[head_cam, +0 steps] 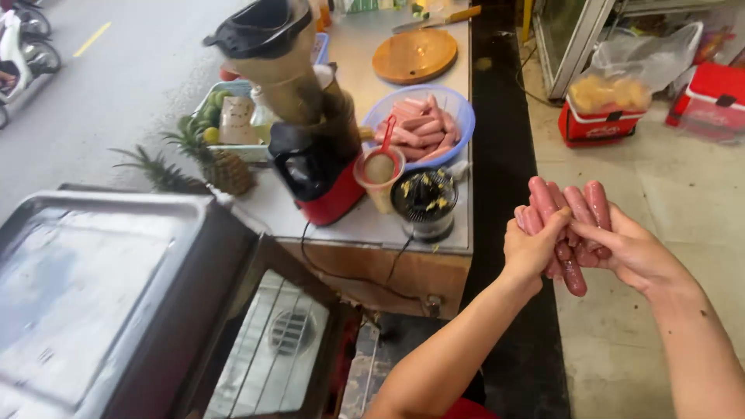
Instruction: The person is opening sausage packaging, transferring them to a bowl, and then slicing several sausages on a wooden cutting board using a cleaver.
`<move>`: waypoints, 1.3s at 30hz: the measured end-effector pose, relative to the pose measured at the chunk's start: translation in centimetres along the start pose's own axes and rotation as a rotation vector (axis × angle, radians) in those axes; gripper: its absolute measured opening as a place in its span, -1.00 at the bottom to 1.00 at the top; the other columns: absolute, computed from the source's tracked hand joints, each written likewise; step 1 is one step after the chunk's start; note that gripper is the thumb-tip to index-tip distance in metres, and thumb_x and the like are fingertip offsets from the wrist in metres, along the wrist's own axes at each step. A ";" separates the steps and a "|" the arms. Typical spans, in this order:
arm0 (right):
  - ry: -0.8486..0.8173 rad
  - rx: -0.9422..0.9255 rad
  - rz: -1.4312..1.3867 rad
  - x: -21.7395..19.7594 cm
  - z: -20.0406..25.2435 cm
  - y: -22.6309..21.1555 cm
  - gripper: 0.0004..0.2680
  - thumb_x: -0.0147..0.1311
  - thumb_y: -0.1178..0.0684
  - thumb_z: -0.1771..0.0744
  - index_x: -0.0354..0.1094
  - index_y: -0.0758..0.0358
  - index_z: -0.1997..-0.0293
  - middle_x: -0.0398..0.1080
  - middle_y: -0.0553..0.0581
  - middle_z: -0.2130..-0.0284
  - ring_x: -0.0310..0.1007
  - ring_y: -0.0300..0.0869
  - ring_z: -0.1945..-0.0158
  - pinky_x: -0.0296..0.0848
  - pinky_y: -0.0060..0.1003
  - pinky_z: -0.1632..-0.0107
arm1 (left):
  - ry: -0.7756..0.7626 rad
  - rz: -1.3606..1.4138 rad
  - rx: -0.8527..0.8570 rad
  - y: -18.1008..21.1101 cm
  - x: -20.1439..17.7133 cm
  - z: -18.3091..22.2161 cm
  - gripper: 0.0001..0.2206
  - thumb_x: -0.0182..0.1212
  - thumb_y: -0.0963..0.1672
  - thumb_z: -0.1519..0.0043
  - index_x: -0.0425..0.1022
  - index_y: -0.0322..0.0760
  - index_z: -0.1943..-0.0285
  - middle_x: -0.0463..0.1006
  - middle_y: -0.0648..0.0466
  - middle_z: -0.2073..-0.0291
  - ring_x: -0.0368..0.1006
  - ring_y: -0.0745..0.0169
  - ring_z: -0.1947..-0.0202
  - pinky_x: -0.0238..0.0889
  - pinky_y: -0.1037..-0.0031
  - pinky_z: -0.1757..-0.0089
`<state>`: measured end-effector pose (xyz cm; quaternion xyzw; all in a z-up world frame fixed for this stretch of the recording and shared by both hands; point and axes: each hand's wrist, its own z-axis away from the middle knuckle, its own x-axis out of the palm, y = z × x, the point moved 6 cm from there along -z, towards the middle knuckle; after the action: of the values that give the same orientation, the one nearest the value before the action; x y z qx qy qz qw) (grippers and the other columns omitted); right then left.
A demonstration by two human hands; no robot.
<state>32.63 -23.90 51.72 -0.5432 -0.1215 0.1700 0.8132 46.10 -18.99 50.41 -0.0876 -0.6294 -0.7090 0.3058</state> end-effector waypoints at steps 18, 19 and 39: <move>-0.446 0.038 0.144 -8.6 -49.6 -13.0 -0.45 0.12 -0.03 -0.32 0.02 -0.03 -0.53 0.40 0.05 0.00 0.44 -0.25 0.17 0.51 -0.22 0.21 | 0.445 0.152 0.143 -1.2 2.4 -47.0 -0.66 0.45 -0.03 -0.18 0.41 -0.35 0.17 0.54 0.07 0.43 0.44 0.33 0.54 0.32 0.46 0.50; -0.485 0.037 0.154 -7.8 -52.4 -13.2 -0.45 0.12 -0.03 -0.32 0.02 -0.03 -0.53 0.40 0.05 0.00 0.44 -0.25 0.17 0.51 -0.22 0.21 | 0.478 0.156 0.165 0.0 1.8 -48.4 -0.66 0.45 -0.03 -0.18 0.41 -0.35 0.17 0.54 0.07 0.43 0.44 0.33 0.54 0.32 0.46 0.50; -1.198 -0.011 0.452 22.9 -80.2 -16.9 -0.42 0.20 0.06 -0.31 0.03 0.13 -0.54 0.40 0.21 0.00 0.33 -0.06 0.19 0.35 -0.18 0.25 | 1.340 -0.011 0.270 11.7 -20.6 -62.3 -0.27 0.47 0.06 -0.01 0.24 -0.36 -0.27 0.51 -0.08 -0.05 0.54 0.10 0.03 0.54 0.27 0.20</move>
<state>86.61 -88.08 37.18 -0.3705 -0.4383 0.6108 0.5454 85.11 -71.51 37.80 0.4125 -0.3874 -0.5271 0.6340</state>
